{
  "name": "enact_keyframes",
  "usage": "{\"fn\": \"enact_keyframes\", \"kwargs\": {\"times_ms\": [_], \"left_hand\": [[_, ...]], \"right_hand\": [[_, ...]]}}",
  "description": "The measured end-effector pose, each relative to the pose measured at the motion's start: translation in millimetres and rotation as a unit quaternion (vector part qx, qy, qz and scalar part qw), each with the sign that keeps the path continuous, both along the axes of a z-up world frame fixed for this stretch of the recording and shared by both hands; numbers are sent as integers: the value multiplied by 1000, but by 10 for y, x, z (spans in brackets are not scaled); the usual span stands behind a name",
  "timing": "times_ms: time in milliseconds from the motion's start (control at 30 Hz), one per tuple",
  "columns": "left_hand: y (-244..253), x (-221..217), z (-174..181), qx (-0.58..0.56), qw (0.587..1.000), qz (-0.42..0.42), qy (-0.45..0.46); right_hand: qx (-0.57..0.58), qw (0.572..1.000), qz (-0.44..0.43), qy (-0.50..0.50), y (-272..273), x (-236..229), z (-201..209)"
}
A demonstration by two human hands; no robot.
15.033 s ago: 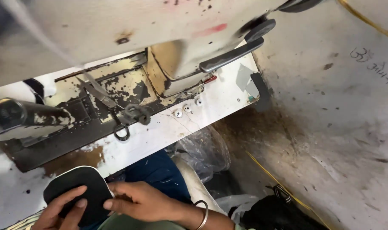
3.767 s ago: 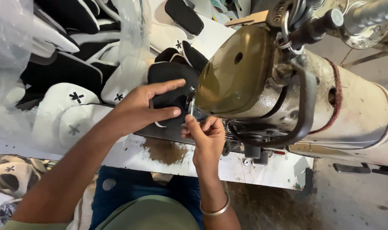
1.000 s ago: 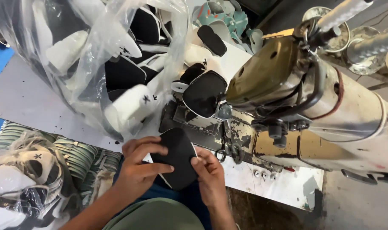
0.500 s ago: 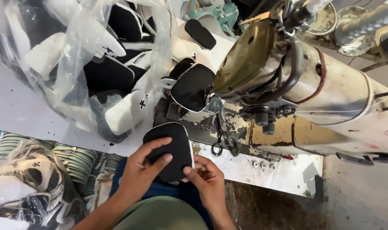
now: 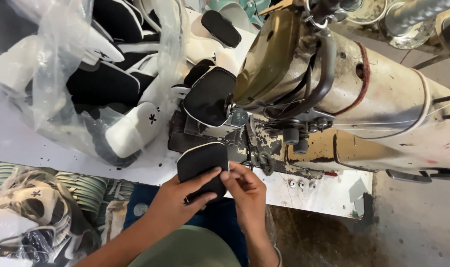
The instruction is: The person operates a sewing machine to stitch black fabric onto white slipper soles. They repeatedly pick up a sole, align it under the needle, guide it through the machine, and then place the finished item aside. The workspace is cluttered with piles of materials and plastic bags.
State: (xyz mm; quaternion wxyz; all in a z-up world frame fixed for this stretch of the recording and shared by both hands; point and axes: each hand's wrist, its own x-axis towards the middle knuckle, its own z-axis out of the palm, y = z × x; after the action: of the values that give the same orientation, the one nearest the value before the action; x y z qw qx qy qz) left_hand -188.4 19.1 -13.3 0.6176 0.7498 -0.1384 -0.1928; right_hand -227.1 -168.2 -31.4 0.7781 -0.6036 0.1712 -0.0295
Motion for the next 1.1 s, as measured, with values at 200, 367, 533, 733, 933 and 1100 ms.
{"fn": "enact_keyframes", "kwargs": {"times_ms": [200, 367, 533, 733, 933, 1100], "left_hand": [[-325, 120, -50, -20, 998, 20, -62], [-645, 304, -2, -11, 985, 161, -59], [-656, 732, 11, -5, 986, 151, -64], [-458, 977, -45, -6, 993, 73, -95], [-329, 1173, -63, -52, 997, 8, -57], [-247, 1254, -19, -65, 998, -4, -16]], "right_hand": [[-66, 998, -11, 13, -145, 416, 193], [-118, 991, 13, 64, -260, 903, 97], [-30, 997, -64, -9, -308, 1153, -223], [-33, 998, -14, -53, -365, 1014, -256], [29, 998, 0, -57, -301, 930, -264], [19, 998, -18, -57, -198, 857, -278]]}}
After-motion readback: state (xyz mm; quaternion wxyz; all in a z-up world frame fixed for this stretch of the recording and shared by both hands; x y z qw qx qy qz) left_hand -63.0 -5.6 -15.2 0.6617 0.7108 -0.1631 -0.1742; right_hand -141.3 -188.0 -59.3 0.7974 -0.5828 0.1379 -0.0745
